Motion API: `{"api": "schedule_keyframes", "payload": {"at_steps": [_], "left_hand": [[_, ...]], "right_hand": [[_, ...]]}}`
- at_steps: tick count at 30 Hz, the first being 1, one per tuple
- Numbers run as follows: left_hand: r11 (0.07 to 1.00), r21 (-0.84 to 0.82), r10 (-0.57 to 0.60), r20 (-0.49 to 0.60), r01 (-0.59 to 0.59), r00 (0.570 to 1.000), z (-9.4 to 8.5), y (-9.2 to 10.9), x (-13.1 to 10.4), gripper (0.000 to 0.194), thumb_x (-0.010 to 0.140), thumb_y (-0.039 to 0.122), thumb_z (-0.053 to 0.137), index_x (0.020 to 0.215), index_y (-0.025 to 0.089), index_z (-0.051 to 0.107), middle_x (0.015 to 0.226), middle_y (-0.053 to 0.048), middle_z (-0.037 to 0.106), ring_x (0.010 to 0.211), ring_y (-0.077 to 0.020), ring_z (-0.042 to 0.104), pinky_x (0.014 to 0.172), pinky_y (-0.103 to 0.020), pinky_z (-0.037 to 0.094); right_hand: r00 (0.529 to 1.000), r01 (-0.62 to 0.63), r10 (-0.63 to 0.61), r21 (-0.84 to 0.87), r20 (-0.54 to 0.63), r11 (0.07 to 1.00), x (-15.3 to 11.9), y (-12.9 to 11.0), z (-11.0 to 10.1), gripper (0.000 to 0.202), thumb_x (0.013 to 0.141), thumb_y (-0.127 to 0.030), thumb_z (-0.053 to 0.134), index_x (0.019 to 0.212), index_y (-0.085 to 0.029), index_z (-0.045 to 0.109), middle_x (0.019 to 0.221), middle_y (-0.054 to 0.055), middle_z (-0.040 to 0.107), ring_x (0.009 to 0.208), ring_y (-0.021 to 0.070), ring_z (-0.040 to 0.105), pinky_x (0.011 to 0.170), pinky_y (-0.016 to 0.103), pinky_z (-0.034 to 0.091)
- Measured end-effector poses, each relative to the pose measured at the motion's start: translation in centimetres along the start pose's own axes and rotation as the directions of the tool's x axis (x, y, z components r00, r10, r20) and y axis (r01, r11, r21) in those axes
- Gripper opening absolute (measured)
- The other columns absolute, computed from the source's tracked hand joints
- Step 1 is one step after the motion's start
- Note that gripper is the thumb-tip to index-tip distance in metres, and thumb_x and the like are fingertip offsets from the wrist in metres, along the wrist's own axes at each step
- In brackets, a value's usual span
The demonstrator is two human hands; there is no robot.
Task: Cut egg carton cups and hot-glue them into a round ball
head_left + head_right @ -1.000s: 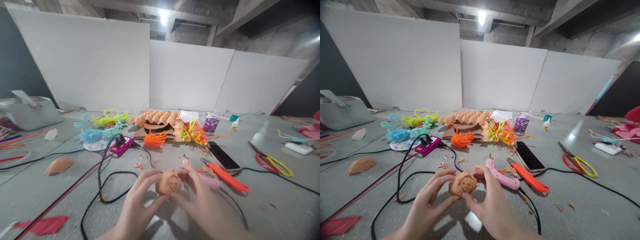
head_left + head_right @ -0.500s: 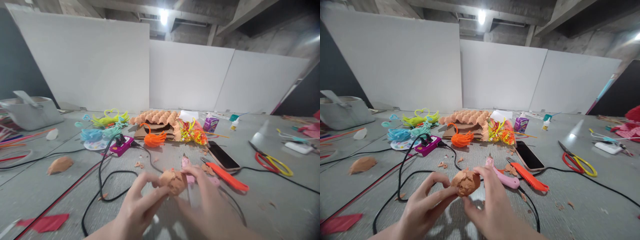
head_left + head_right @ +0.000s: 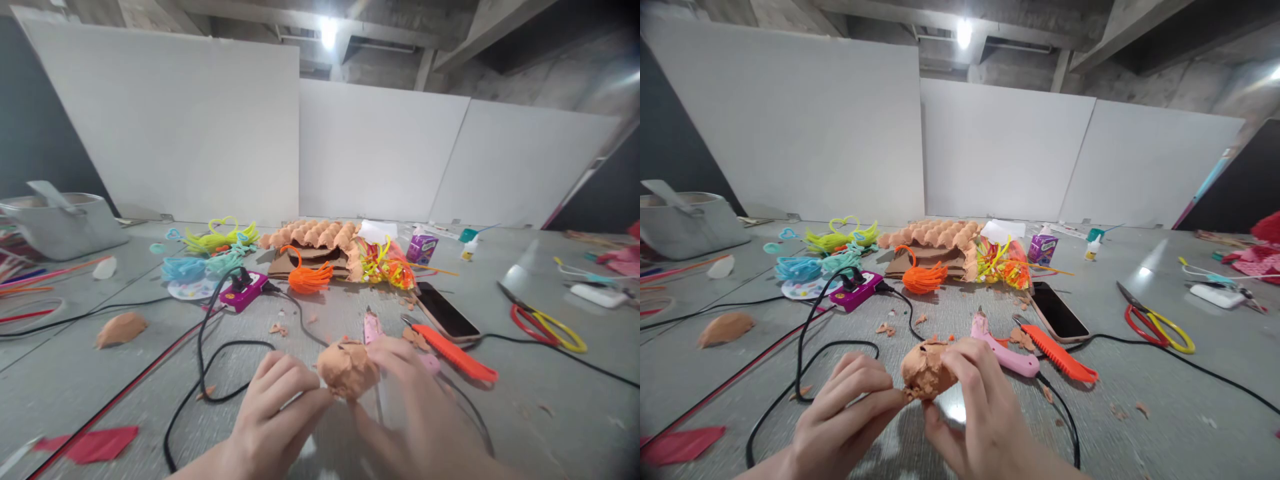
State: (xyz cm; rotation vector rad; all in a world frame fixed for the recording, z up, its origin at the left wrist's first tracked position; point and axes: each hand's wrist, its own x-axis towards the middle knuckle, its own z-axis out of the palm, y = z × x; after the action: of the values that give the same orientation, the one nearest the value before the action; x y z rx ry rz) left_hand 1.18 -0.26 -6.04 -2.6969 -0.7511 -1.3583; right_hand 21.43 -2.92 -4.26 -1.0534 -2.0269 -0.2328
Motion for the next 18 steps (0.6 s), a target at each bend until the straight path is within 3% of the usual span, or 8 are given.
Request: {"api": "schedule_keyframes", "payload": {"at_steps": [5, 8, 12, 15, 18], "left_hand": [[0.999, 0.012, -0.029, -0.051, 0.030, 0.998, 0.0, 0.5, 0.3, 0.027, 0.079, 0.004, 0.058, 0.096, 0.025, 0.060, 0.076, 0.001, 0.062, 0.063, -0.0137, 0.056, 0.064, -0.028, 0.044], [0.973, -0.109, -0.213, -0.085, 0.204, 0.973, 0.3, 0.8, 0.9, 0.020, 0.078, 0.010, 0.063, 0.092, 0.024, 0.059, 0.077, 0.001, 0.060, 0.067, -0.0144, 0.058, 0.064, -0.025, 0.047], [0.808, -0.320, -0.518, 0.010, 0.494, 0.855, 0.5, 0.5, 1.6, 0.030, 0.072, 0.022, 0.072, 0.099, 0.026, 0.061, 0.094, -0.002, 0.065, 0.088, -0.0204, 0.062, 0.076, -0.031, 0.051], [0.655, -0.427, -0.598, 0.211, 0.623, 0.773, 0.5, 0.3, 1.8, 0.033, 0.073, 0.029, 0.071, 0.105, 0.027, 0.063, 0.105, -0.005, 0.067, 0.101, -0.0245, 0.061, 0.087, -0.037, 0.049], [0.593, -0.430, -0.633, 0.274, 0.680, 0.725, 0.4, 0.4, 1.9, 0.030, 0.072, 0.031, 0.072, 0.101, 0.027, 0.065, 0.100, -0.003, 0.069, 0.099, -0.0250, 0.062, 0.090, -0.039, 0.047]], "right_hand": [[0.999, -0.046, 0.046, 0.010, -0.020, 0.999, 0.1, -0.4, 0.0, 0.034, 0.074, -0.019, 0.059, 0.106, -0.019, 0.049, 0.096, 0.006, 0.064, 0.087, 0.0206, 0.063, 0.085, 0.034, 0.050], [0.982, -0.178, 0.181, 0.049, -0.056, 0.983, 0.0, -0.5, 0.5, 0.036, 0.071, -0.022, 0.060, 0.104, -0.024, 0.047, 0.092, 0.002, 0.065, 0.087, 0.0221, 0.064, 0.090, 0.038, 0.049], [0.956, -0.292, 0.294, 0.119, 0.003, 0.949, 0.0, -0.2, 0.9, 0.034, 0.069, -0.023, 0.059, 0.101, -0.026, 0.048, 0.086, -0.001, 0.064, 0.080, 0.0202, 0.065, 0.085, 0.035, 0.052], [0.958, -0.285, 0.280, 0.149, 0.057, 0.947, 0.4, -0.2, 0.5, 0.036, 0.068, -0.020, 0.058, 0.102, -0.027, 0.048, 0.087, -0.002, 0.063, 0.075, 0.0180, 0.064, 0.079, 0.031, 0.054], [0.970, -0.242, 0.237, 0.137, 0.052, 0.960, 0.9, -0.4, 0.0, 0.038, 0.066, -0.017, 0.057, 0.101, -0.027, 0.048, 0.086, -0.001, 0.063, 0.075, 0.0177, 0.064, 0.077, 0.029, 0.055]]}}
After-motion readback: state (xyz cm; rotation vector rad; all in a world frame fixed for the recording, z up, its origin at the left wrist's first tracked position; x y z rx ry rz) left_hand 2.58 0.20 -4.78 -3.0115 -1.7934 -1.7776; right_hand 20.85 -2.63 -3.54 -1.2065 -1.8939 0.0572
